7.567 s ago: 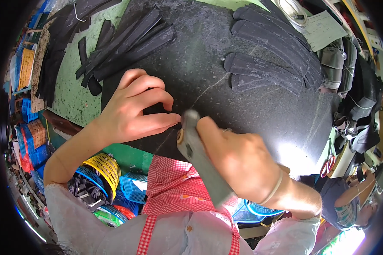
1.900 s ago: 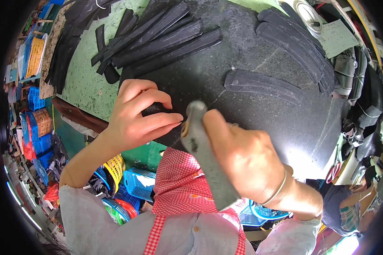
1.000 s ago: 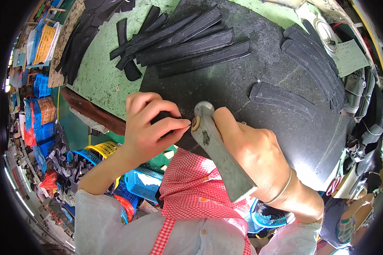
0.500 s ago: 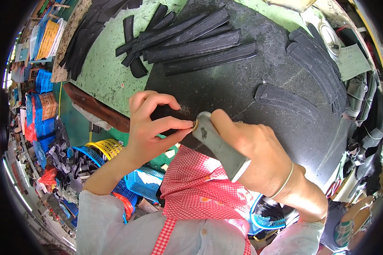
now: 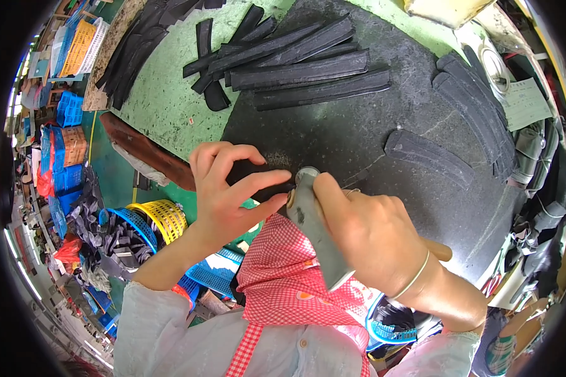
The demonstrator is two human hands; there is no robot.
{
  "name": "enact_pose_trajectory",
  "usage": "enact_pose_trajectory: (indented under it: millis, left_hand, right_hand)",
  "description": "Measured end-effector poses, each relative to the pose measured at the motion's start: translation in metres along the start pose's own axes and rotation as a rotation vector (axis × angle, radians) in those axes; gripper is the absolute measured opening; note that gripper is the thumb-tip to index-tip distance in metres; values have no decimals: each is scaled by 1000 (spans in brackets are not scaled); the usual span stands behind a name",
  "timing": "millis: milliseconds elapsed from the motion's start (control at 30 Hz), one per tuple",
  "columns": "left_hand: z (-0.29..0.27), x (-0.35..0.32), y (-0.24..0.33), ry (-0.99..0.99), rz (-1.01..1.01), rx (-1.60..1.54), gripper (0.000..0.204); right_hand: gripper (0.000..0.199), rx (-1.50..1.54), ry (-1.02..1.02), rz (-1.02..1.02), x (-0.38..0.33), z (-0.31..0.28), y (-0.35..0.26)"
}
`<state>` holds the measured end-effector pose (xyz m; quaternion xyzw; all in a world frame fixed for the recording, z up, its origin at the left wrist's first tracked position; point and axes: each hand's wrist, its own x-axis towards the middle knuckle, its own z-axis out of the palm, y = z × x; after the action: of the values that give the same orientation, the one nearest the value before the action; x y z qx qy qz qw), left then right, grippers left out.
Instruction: Hammering the edges of leather strips on a workbench for shoe preparation.
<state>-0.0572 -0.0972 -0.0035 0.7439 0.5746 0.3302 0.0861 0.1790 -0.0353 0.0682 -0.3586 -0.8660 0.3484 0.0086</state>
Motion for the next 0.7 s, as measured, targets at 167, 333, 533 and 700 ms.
enact_pose_trajectory:
  millis: [167, 333, 533, 700]
  left_hand:
    - [7, -11, 1, 26, 52, -48, 30]
    - [4, -17, 10, 28, 78, 52, 29]
    - [9, -55, 42, -140, 223, -160, 52]
    - [18, -70, 58, -342, 164, -98, 66]
  right_hand:
    - [23, 109, 74, 16, 4, -11, -1]
    - [25, 21, -47, -55, 2, -9, -4]
    - [31, 44, -85, -56, 5, -9, 0]
    - [25, 84, 70, -66, 7, -14, -16]
